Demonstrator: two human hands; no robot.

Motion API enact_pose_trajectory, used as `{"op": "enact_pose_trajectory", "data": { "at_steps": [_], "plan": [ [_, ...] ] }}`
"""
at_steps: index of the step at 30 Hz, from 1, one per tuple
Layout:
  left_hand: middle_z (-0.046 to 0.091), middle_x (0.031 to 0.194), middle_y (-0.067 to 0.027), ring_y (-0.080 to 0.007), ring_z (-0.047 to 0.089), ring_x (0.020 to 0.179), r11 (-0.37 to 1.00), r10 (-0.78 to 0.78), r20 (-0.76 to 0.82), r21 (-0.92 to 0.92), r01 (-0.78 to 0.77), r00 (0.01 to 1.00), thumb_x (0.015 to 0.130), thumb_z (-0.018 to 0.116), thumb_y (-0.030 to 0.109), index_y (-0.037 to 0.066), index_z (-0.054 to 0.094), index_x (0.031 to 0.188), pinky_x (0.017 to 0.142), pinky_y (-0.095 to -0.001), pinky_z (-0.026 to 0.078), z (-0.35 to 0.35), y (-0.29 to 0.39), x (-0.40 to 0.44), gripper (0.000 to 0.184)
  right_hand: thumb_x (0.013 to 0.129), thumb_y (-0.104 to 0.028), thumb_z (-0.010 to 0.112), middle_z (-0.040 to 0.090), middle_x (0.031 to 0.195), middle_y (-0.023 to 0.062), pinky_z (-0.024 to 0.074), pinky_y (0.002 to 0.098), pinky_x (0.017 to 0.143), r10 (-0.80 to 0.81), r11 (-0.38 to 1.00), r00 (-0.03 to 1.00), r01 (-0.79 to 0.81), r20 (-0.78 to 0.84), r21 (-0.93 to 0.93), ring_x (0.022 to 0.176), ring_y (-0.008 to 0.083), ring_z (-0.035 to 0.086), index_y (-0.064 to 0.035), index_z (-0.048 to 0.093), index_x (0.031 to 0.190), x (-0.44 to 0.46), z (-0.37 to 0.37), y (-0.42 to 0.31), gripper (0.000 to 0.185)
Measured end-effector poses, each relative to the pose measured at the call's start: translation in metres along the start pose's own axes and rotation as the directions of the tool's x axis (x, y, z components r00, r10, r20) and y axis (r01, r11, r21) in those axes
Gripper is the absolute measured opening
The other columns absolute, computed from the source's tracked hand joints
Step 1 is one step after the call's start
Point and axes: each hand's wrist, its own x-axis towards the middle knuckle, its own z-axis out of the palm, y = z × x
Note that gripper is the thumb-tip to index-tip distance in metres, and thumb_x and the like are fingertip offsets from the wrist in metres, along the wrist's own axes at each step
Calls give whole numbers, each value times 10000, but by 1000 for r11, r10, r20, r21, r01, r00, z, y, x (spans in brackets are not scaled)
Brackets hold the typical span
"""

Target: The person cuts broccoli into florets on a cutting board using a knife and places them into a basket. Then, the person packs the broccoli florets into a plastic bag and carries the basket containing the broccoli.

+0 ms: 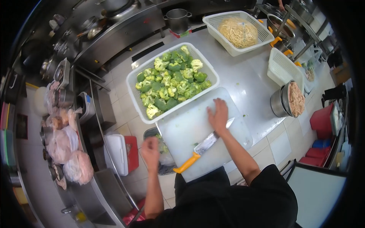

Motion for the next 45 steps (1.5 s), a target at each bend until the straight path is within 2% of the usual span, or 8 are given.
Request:
{"op": "enact_pose_trajectory", "data": {
  "at_steps": [6,10,15,19,26,32,35,45],
  "plan": [
    [652,947,-156,-194,647,700,817,-320,243,-418,397,916,914,636,278,-56,576,1156,495,-327,490,23,-10,142,417,917,-590,496,114,1608,256,65,613,1179,-231,969,830,246,508,39,1481,471,55,-19,202,1547,-87,46,-114,900],
    [624,813,-149,-196,604,561,742,-449,308,-395,542,839,823,614,134,-53,565,1040,375,-331,432,43,-6,171,290,862,-447,679,330,1552,200,239,570,1158,-501,850,629,230,595,474,1436,384,311,-87,575,1346,-99,51,-156,612],
    [543,629,-81,-177,514,415,623,-394,452,-509,594,800,716,575,19,-17,559,879,292,-307,345,41,19,151,168,922,-318,687,494,1402,126,490,419,942,157,496,796,-575,585,650,1186,278,568,-59,553,1331,-79,-3,-147,503],
    [608,659,-148,-208,576,422,597,-224,485,-617,512,845,782,596,10,-70,565,888,300,-283,426,67,75,69,136,879,-353,727,552,1342,184,468,345,968,475,13,750,-529,461,848,1113,217,609,17,344,1453,-18,-35,-130,784],
    [625,651,-113,-211,597,432,614,-123,905,-254,748,408,850,737,144,-68,591,934,373,-299,446,45,112,-48,271,738,26,609,717,1105,125,506,276,864,391,612,898,-416,201,672,970,174,674,7,592,1283,-1,-67,-35,546],
    [646,780,-126,-181,613,698,992,59,-109,-105,-70,992,817,781,271,9,605,1025,665,-342,486,0,57,12,379,730,53,582,734,1086,90,496,254,854,187,774,945,-310,269,552,958,121,670,-102,625,1291,26,-89,19,584],
    [666,954,-181,-229,636,836,922,-249,188,-255,292,950,827,738,215,-10,592,1141,768,-360,495,11,67,34,413,738,49,584,717,1143,123,496,275,897,198,727,927,-356,318,587,1004,171,678,-72,602,1318,33,-89,27,593],
    [677,987,-155,-226,625,849,960,-15,130,-275,50,991,864,559,32,-90,577,1148,767,-346,498,49,4,21,310,871,-178,682,676,1161,182,520,351,887,54,743,955,-234,293,627,1020,249,657,-69,554,1346,21,-106,41,503]
  ]
}}
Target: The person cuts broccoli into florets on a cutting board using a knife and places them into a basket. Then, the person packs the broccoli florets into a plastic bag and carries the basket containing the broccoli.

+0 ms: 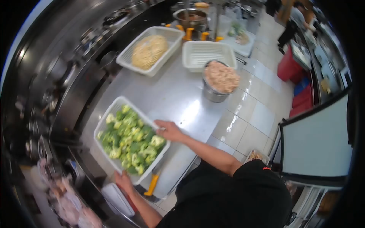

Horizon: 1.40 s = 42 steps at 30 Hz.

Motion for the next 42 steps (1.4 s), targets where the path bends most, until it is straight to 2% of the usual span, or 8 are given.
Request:
{"op": "enact_pose_trajectory", "data": {
  "at_steps": [6,10,12,16,26,30,38,42],
  "plan": [
    [681,937,-108,-160,602,808,983,-35,-15,182,37,999,903,600,48,-56,598,1209,684,-318,491,5,57,-21,323,910,-284,687,636,678,129,465,350,574,105,992,886,-61,-451,111,554,224,546,-19,697,943,-89,-105,15,267],
    [692,1020,-258,-388,654,900,728,129,-185,685,34,974,867,712,298,-88,618,1193,828,-436,510,-1,82,-19,514,884,-309,721,610,637,121,488,337,600,439,845,688,-535,-577,5,560,206,573,-39,710,924,-129,-183,65,274],
    [667,1067,-278,-437,613,968,682,263,-268,732,19,927,853,729,363,-76,630,1188,898,-465,480,-7,73,2,560,857,-281,753,617,591,80,479,298,571,-370,732,641,-245,-672,-636,541,190,584,-53,725,850,-140,-225,90,230],
    [622,1157,-225,-355,580,1030,675,535,-211,689,-264,818,904,694,315,-39,640,1187,936,-424,457,54,143,3,457,845,-297,769,667,688,67,457,238,597,374,858,473,-504,-798,103,577,138,593,-34,723,795,-158,-311,63,271],
    [596,1173,-140,-240,580,975,855,496,149,85,-511,855,846,671,33,-32,619,1168,842,-360,476,245,270,-72,332,763,-647,721,372,1446,197,485,461,947,559,769,571,-85,-602,633,1135,343,529,-65,268,1502,-11,-518,16,1044],
    [596,1149,-137,-223,585,924,908,397,248,33,-417,884,834,665,15,-36,612,1158,812,-346,477,317,290,-77,332,704,-707,719,352,1474,193,453,538,982,781,322,550,50,-295,945,1252,409,451,-72,265,1507,144,-627,30,1120],
    [649,1014,-115,-174,602,859,909,240,195,299,-291,951,884,677,108,-63,617,1131,745,-295,491,406,337,-89,307,693,-788,637,423,1470,75,354,671,997,752,415,499,149,-430,898,1291,344,434,-219,472,1419,375,-743,63,937],
    [660,1097,-131,-218,631,904,881,185,163,409,-238,969,913,680,131,12,651,1189,807,-336,516,416,341,-94,301,946,-436,519,414,1488,73,362,630,1015,715,430,549,143,-433,891,1308,340,440,-173,524,1343,420,-781,180,477]
  ]
}}
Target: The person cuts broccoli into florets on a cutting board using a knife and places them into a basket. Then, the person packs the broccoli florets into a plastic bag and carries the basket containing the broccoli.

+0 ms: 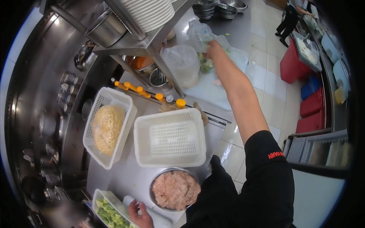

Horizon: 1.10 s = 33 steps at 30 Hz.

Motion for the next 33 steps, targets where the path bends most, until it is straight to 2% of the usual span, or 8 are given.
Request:
{"op": "enact_pose_trajectory", "data": {
  "at_steps": [2,5,8,11,15,21,27,33],
  "plan": [
    [687,1031,-126,-211,634,877,998,-19,-58,66,22,998,911,675,131,2,669,1144,780,-322,510,2,6,2,268,998,-299,411,388,1497,86,341,607,1061,101,956,982,-141,162,258,1341,349,409,-151,486,1375,75,-30,5,412],
    [698,983,-146,-233,641,846,990,-54,-115,124,69,992,920,667,184,8,686,1127,751,-335,516,8,16,8,272,842,-453,658,451,1438,158,406,612,997,71,954,988,-26,-139,299,1324,343,444,-122,438,1428,59,-48,-12,708],
    [698,992,-157,-248,648,857,986,-73,-147,136,94,986,924,663,209,19,687,1126,754,-355,526,18,25,14,278,881,-631,512,334,1531,136,296,619,1106,100,896,976,-5,-191,443,1407,427,305,-117,306,1510,-80,-14,-53,837],
    [686,1004,-150,-235,643,874,985,-114,-126,116,128,986,914,666,191,-7,657,1142,771,-352,520,21,35,9,302,758,-726,604,262,1576,131,331,632,1078,410,811,886,-246,-216,531,1410,470,268,-118,242,1540,-92,2,-69,1054],
    [675,813,-114,-175,623,749,978,-202,-106,-73,195,974,914,662,143,-97,666,999,706,-300,504,39,24,5,255,858,-561,595,469,1444,141,410,635,1019,279,948,935,-232,-217,220,1322,391,442,-75,433,1426,-65,28,-63,765],
    [665,766,-103,-150,613,715,981,-188,-92,-67,182,978,942,640,163,-98,664,959,693,-281,499,34,15,-5,263,905,-225,531,607,1281,113,500,465,936,149,880,988,-155,49,449,1145,288,604,-80,586,1265,150,-42,-36,392],
    [659,737,-86,-135,607,705,981,-181,-81,-86,174,980,943,638,168,-87,666,950,684,-272,492,25,30,2,257,939,-265,428,666,1121,126,546,488,796,-86,978,972,41,218,204,987,307,656,-55,644,1141,55,-5,-147,362],
    [669,825,-100,-154,626,767,994,38,-64,-103,-44,997,945,631,141,-73,657,958,718,-290,509,32,51,28,216,935,-279,424,659,989,126,544,480,702,-346,936,795,257,498,240,831,298,641,-35,626,1118,-111,13,-189,366]
  ]
}}
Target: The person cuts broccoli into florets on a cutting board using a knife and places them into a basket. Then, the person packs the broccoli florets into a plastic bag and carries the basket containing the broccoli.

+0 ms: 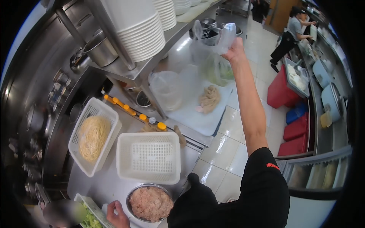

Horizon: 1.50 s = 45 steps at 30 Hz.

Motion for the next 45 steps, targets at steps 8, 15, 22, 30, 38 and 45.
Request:
{"op": "enact_pose_trajectory", "data": {
  "at_steps": [8,15,22,30,38,45],
  "plan": [
    [638,1115,-125,-175,639,919,824,121,226,-565,29,967,870,702,122,-22,550,1309,825,-303,520,14,128,47,486,938,-163,478,434,790,11,381,307,628,364,865,436,-487,823,-124,697,138,402,29,393,1375,-130,71,-34,485],
    [443,1349,-395,-436,489,1273,721,442,297,-679,-138,846,790,707,631,-179,216,1437,1073,-423,404,-12,162,75,1148,927,-203,504,468,773,8,368,324,596,482,844,407,-453,776,-287,653,143,396,4,505,1169,-305,181,31,318],
    [678,945,-264,-385,668,934,966,248,203,-124,-227,947,794,762,368,-57,621,1176,854,-443,520,-151,-5,29,589,939,-184,481,480,772,24,374,335,589,486,750,150,-576,861,-324,648,151,405,-10,504,1115,-456,275,166,249],
    [618,656,-28,-68,502,476,751,-336,150,-553,361,930,900,667,141,3,702,1018,414,-254,388,-346,-187,-6,185,945,-178,470,497,750,34,377,337,571,540,254,-215,-880,814,-401,614,155,410,-23,525,1029,-654,369,326,185],
    [545,595,37,-32,375,349,396,-564,288,-729,559,774,895,678,124,-15,686,960,307,-210,268,-371,-322,-27,154,714,-25,754,593,980,64,485,284,740,886,401,74,-618,458,-676,836,155,583,-17,600,1076,-723,314,419,394],
    [663,1037,-148,-206,657,871,639,-617,24,-567,519,787,792,671,-33,-46,539,1216,728,-310,536,-381,-338,-65,444,699,-37,761,612,1075,97,512,342,859,725,336,481,378,493,-863,979,253,620,-59,589,1205,-710,210,493,535]
  ]
}}
